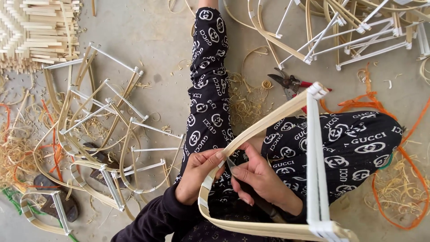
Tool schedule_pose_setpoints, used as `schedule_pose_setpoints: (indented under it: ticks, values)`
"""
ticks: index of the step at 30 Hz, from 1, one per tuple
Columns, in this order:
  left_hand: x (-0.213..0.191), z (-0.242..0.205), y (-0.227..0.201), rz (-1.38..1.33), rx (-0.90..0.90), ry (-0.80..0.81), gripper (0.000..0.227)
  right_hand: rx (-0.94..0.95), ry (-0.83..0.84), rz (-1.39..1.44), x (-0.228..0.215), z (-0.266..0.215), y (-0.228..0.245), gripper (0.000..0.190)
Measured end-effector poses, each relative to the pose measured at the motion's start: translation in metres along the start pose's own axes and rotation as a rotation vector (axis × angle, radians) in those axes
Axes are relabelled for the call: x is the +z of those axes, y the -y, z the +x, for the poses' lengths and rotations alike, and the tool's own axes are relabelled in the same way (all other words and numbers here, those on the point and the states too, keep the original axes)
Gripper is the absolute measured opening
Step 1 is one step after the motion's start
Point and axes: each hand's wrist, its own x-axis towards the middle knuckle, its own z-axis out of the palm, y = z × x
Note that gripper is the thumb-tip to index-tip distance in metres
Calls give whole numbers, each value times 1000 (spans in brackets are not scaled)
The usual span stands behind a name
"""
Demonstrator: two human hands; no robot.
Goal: Assembling and wrapping bamboo or wooden frames for furniture or decorative items using tape and cutting tools.
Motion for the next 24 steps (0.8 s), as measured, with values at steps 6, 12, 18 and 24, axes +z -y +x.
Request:
schedule_pose_setpoints:
  ticks: [6, 12, 18, 24]
  values:
    - [-5, -4, 6, -14, -110, -39, 29, -91, -8, -104, -44, 7, -27, 36]
    - [-1, -4, -3, -20, -60, -26, 31, -37, -76, -74, -7, 0, -3, 47]
    - [-3, -5, -2, -33, 2, 39, 31, 43, 21, 7, 3, 1, -6, 67]
    - [-1, -5, -1, -3, -89, -13, 29, -5, 51, 27, -31, 5, -30, 56]
